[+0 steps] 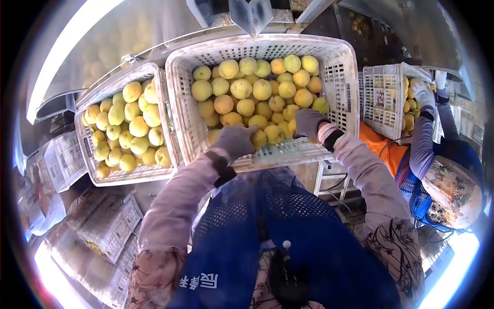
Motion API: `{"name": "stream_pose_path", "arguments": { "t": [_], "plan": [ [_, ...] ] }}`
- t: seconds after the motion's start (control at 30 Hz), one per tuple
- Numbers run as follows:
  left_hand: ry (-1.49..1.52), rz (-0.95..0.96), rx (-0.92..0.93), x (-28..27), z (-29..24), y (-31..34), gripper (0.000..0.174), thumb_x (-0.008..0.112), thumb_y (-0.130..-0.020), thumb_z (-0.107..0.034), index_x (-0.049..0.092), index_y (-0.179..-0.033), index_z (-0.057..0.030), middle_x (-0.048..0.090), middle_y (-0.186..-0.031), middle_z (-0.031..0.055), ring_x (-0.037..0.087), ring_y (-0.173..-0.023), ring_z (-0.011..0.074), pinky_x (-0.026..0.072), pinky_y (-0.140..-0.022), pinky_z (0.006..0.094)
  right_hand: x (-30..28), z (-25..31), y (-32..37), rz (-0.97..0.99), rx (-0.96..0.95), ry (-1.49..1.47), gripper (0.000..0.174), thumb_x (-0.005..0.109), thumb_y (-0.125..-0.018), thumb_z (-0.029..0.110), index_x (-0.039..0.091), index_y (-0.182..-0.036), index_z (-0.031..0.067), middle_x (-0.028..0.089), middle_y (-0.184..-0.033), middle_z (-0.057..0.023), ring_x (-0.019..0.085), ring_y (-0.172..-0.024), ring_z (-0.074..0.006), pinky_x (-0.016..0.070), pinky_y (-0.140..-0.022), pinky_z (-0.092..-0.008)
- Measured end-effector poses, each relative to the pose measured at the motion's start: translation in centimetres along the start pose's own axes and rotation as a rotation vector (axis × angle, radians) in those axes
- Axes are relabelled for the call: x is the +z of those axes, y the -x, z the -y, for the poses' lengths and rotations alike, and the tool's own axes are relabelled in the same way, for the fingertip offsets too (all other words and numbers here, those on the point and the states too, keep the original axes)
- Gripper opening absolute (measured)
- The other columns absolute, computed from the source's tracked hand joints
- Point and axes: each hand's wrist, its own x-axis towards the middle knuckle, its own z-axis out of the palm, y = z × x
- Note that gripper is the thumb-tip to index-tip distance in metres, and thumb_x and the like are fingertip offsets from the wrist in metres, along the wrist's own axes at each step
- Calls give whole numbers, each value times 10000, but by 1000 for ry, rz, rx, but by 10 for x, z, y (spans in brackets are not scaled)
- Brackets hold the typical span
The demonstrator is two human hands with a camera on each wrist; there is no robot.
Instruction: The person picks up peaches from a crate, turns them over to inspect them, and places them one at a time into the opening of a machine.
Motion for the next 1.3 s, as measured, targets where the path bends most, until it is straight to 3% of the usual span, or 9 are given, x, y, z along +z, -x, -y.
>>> {"name": "stream_pose_path", "arguments": {
  "t": [0.37,0.6,0.7,0.8,0.87,0.9,1.03,1.1,1.3],
  "plan": [
    [-72,62,94,13,12,-6,792,744,-805,-561,519,-1470,-193,669,-1250,165,676,-1110,357,528,-885,463,-78,37,82,-70,-229,-2076,545,617,-1019,264,500,-1460,-35,698,-1251,-157,697,-1068,-217,533,-974,-329],
    [-65,239,46,-4,7,-24,772,762,-839,-551,553,-1461,-145,718,-1173,189,681,-1142,331,525,-936,421,-146,86,94,-424,-382,-2044,508,622,-1027,286,539,-1436,-3,705,-1177,-73,670,-1021,-135,530,-896,-264],
    [1119,89,-26,15,38,-25,762,769,-886,-465,515,-1496,-84,717,-1193,171,698,-1118,259,552,-976,373,-167,78,88,-491,-365,-1878,560,720,-957,284,557,-1412,0,692,-1158,-45,638,-992,-117,505,-817,-240],
    [1131,-212,373,6,64,-3,720,755,-930,-394,480,-1497,-46,714,-1167,155,708,-1080,245,597,-930,361,-192,92,93,-495,-333,-1784,635,815,-867,219,554,-1406,10,679,-1176,-41,629,-969,-117,507,-812,-250],
    [2002,109,322,-81,19,45,630,711,-985,-325,452,-1488,-46,709,-1150,155,719,-1024,242,624,-901,369,-180,105,82,-616,-309,-1732,699,850,-819,120,523,-1424,-8,659,-1217,-49,635,-1006,-128,524,-906,-267],
    [1498,-341,277,-74,15,37,574,676,-1015,-329,449,-1459,-45,710,-1145,143,724,-983,232,624,-897,357,-176,110,81,-540,-177,-1648,765,851,-800,42,473,-1462,-21,627,-1287,-75,619,-1137,-153,506,-1030,-276],
    [2097,-188,267,-122,-1,46,501,637,-1040,-353,499,-1408,-42,701,-1153,144,718,-980,224,616,-862,351,-181,123,95,-602,-425,-1826,753,811,-821,-14,463,-1489,3,604,-1347,-88,554,-1277,-167,493,-1058,-291],
    [1303,-681,329,-101,19,17,498,527,-1082,-438,553,-1353,-22,697,-1171,143,699,-1017,216,596,-896,337,-190,115,102,-564,-440,-1700,724,814,-820,-9,487,-1466,1,604,-1348,-85,560,-1270,-169,496,-1051,-296],
    [1849,-60,378,-139,34,30,584,713,-985,-188,433,-1488,-89,641,-1290,140,651,-1124,227,528,-1023,338,-218,120,65,-1124,-102,-1031,623,904,-751,82,614,-1297,-1,692,-1207,-118,651,-1151,-182,530,-989,-331]
  ]
}}
